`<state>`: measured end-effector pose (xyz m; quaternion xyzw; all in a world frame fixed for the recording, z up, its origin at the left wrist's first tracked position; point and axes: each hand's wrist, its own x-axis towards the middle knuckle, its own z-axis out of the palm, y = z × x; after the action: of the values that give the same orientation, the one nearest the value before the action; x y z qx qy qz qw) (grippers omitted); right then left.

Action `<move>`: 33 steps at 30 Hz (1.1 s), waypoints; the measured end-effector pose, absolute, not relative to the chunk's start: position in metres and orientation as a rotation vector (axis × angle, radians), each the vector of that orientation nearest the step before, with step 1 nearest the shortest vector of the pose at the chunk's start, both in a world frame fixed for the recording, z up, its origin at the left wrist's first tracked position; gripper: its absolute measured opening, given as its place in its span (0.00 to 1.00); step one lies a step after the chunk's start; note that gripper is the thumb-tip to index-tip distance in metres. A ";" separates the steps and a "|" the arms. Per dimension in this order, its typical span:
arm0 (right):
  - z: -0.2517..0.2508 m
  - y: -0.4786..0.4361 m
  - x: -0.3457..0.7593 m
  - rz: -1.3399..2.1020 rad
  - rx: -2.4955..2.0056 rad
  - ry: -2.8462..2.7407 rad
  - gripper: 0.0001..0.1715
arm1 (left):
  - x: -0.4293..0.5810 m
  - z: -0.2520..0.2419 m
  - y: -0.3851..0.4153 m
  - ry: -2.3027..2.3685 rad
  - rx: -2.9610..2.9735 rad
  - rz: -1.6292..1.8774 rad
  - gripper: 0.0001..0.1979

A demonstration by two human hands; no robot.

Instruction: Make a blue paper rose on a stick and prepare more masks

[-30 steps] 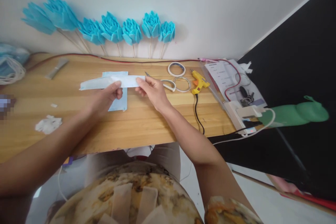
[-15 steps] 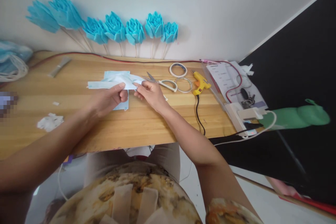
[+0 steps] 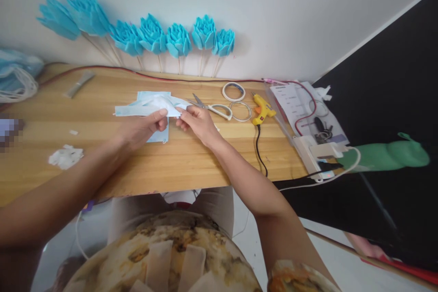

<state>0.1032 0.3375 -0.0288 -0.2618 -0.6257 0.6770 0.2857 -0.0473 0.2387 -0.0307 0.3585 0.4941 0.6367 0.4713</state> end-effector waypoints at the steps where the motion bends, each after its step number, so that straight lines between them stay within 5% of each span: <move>1: -0.030 0.338 0.103 1.810 -0.705 -1.676 0.32 | -0.048 -0.030 0.238 1.235 0.906 1.548 0.24; 14: -0.030 0.343 0.106 1.781 -0.721 -1.683 0.24 | -0.050 -0.030 0.237 1.372 0.910 1.581 0.24; 25: -0.022 0.345 0.111 1.410 -0.700 -1.628 0.19 | -0.053 -0.026 0.241 1.394 0.770 1.646 0.26; 33: -0.031 0.343 0.109 1.549 -0.658 -1.753 0.23 | -0.051 -0.031 0.238 1.427 0.918 1.618 0.27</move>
<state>0.1087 0.3431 -0.0310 -0.2538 -0.6762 0.5976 0.3482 -0.0513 0.2381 -0.0314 0.3608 0.5609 0.6360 0.3882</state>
